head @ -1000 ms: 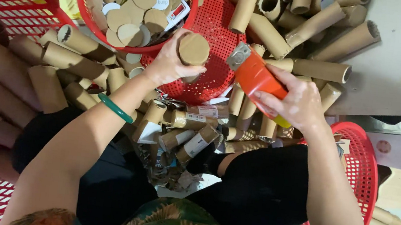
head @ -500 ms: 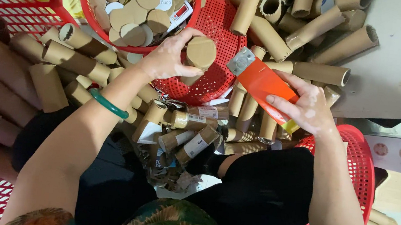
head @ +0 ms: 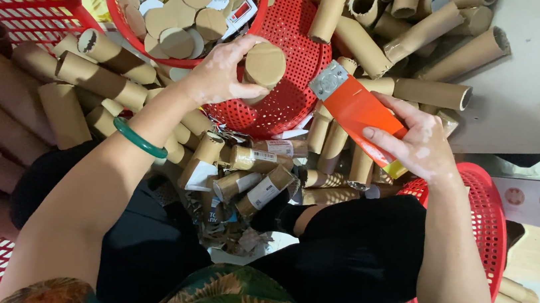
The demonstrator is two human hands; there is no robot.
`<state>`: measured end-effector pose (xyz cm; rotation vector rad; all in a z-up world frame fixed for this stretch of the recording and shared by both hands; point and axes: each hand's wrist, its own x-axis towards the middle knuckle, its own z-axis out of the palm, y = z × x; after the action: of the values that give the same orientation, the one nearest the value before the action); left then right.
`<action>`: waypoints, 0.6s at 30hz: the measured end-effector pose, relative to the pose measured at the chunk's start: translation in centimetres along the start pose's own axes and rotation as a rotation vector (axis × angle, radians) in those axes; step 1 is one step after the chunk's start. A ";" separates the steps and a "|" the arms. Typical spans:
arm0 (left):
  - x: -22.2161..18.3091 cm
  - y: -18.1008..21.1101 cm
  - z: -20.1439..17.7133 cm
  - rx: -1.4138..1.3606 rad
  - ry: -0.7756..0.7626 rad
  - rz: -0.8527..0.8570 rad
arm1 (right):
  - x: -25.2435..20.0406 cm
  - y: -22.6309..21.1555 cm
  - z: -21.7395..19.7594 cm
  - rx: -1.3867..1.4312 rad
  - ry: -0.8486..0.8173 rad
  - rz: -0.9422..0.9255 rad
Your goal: Assembling and labeling cardboard tubes using a tape dispenser and stickers.
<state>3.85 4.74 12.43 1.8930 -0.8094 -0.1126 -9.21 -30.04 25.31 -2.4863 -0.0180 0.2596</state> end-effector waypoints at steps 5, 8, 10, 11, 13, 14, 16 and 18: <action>0.0 0.8 0.2 0.004 -0.023 -0.002 | -0.2 -0.2 -0.2 -0.028 0.018 -0.031; -0.2 0.5 0.6 -0.033 -0.058 0.002 | -0.2 -0.4 -0.2 0.000 0.006 -0.007; -0.5 -0.4 1.1 -0.046 -0.069 0.015 | -0.2 -0.4 -0.2 0.009 -0.006 0.007; -0.7 -0.9 1.4 -0.019 -0.067 0.013 | -0.2 -0.4 -0.2 0.007 -0.003 -0.010; -0.7 -0.7 1.4 0.009 -0.066 0.012 | -0.3 -0.4 -0.4 0.005 0.001 -0.027; -0.6 0.0 1.2 0.002 -0.087 -0.034 | -0.3 -0.5 -0.4 0.017 0.003 -0.027; -0.6 0.9 0.9 -0.006 -0.107 -0.080 | -0.4 -0.7 -0.5 0.029 0.004 -0.028; -0.6 1.2 0.6 -0.038 -0.119 -0.085 | -0.4 -0.9 -0.7 0.072 -0.009 -0.031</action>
<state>2.55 4.36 13.02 1.8989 -0.8007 -0.2940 -9.46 -29.74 26.45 -2.4114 -0.0501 0.2536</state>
